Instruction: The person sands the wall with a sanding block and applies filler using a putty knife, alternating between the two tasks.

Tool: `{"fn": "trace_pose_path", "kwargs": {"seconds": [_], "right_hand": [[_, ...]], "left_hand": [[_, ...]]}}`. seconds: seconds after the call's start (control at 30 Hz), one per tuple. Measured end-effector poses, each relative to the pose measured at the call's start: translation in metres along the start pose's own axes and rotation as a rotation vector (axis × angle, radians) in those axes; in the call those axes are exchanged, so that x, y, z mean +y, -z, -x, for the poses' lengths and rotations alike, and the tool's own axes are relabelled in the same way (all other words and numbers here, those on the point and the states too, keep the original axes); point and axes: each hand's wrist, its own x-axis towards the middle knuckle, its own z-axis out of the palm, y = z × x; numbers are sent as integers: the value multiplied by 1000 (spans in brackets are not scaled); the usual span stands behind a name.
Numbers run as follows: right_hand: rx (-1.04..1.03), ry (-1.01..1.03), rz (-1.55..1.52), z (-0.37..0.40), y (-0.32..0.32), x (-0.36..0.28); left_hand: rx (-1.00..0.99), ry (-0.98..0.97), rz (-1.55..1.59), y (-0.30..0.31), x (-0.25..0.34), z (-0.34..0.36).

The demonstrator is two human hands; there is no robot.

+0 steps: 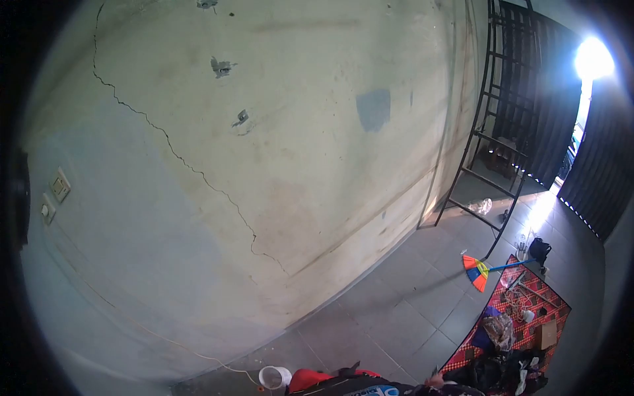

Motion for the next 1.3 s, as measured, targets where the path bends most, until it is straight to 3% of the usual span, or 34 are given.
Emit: {"fn": "trace_pose_path", "kwargs": {"seconds": [0.1,0.2,0.27,0.33,0.37,0.4,0.43,0.5,0.57,0.6,0.63,0.67,0.73,0.8,0.83,0.93,1.0,1.03,1.07,1.1,1.2,1.3], "right_hand": [[336,316,613,-68,11,-28],[-281,494,808,-138,168,-141],[195,100,-863,-157,241,-213],[263,326,-892,-154,352,-276],[388,424,-878,-160,401,-298],[713,532,-819,-174,446,-317],[748,552,-883,-161,518,-335],[1087,605,-772,-184,638,-354],[1508,745,-731,-147,769,-371],[1769,753,-646,-139,832,-377],[1979,608,-539,-107,884,-388],[2117,510,-456,-82,930,-399],[2250,644,-495,-48,1002,-425],[2262,852,-536,-35,1052,-469],[2257,954,-502,-28,1069,-493],[2119,1219,-372,3,1059,-558],[1978,1497,-157,18,1038,-567],[1870,1683,-35,17,1032,-567],[1874,1695,-27,14,1037,-560],[1854,1679,79,6,1042,-549],[1926,1446,146,-41,1072,-494],[1944,1276,-127,-122,1115,-413]], "left_hand": [[-19,-39,-41,-8,12,-6],[-40,-49,-62,-14,16,-11],[-62,-48,-81,-14,15,-21],[-99,-42,-110,-13,16,-32],[-127,-60,-138,-9,18,-40],[-166,-75,-172,-6,20,-47],[-229,-113,-213,1,27,-57],[-284,-307,-269,13,52,-82],[139,-665,-180,13,142,-115],[223,-874,-263,-20,195,-73],[338,-1076,-352,-81,278,23],[359,-1254,-479,-107,336,68],[449,-1666,-662,-157,440,146],[497,-1941,-670,-203,521,208],[560,-2176,-682,-223,560,234],[722,-2634,-508,-266,655,291],[1055,-2639,-541,-279,697,321],[1066,-2643,-534,-278,714,322],[1312,-2558,-562,-275,730,322],[1551,-2446,-592,-275,740,321],[1703,-2420,-665,-276,741,319],[1840,-2273,-732,-285,738,320]]}}
